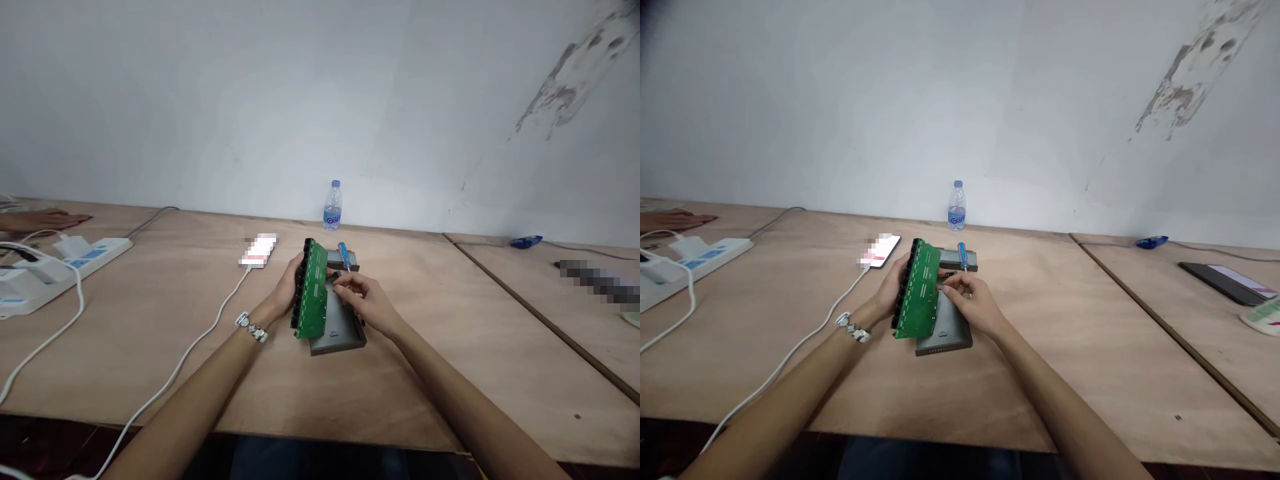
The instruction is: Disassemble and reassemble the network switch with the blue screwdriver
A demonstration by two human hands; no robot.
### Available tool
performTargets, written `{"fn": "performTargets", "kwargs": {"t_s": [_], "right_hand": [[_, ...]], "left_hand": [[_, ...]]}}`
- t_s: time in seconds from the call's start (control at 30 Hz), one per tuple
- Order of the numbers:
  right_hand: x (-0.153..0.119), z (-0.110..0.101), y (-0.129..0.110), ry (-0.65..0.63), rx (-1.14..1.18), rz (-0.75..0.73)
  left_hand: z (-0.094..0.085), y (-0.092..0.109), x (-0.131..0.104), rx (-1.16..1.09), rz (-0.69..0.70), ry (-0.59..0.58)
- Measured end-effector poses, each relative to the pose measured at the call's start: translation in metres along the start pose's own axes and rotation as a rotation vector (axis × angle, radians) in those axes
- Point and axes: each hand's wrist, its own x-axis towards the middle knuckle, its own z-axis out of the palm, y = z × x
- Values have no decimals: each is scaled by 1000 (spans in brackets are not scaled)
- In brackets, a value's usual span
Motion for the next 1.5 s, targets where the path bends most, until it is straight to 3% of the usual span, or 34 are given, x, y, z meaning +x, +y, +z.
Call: {"fn": "performTargets", "kwargs": {"t_s": [0.17,0.33,0.43,0.53,0.6,0.67,0.77,0.9,1.13,1.3,1.4,1.5], "right_hand": [[0,7,10,72,-161,1],[-1,11,4,-26,237,120],[1,8,2,116,367,133],[1,4,1,279,353,83],[0,4,0,319,331,50],[-2,6,-4,293,339,40],[-6,11,-10,147,362,38],[-8,16,-13,-21,350,10],[1,17,13,134,117,39],[1,20,22,37,65,88],[-1,19,16,4,144,110],[-1,16,10,70,150,85]], "left_hand": [[9,0,-5,-87,85,57],[11,-8,-1,-157,106,154],[4,-16,9,-115,107,195],[-2,-16,15,-30,54,183],[-4,-13,12,35,17,160],[-2,-8,8,98,2,109],[0,-4,3,138,4,25],[0,-5,3,84,1,11],[8,-3,-2,-41,3,43],[14,1,-7,-76,25,66],[12,1,-8,-55,42,7],[7,4,-10,2,35,-132]]}}
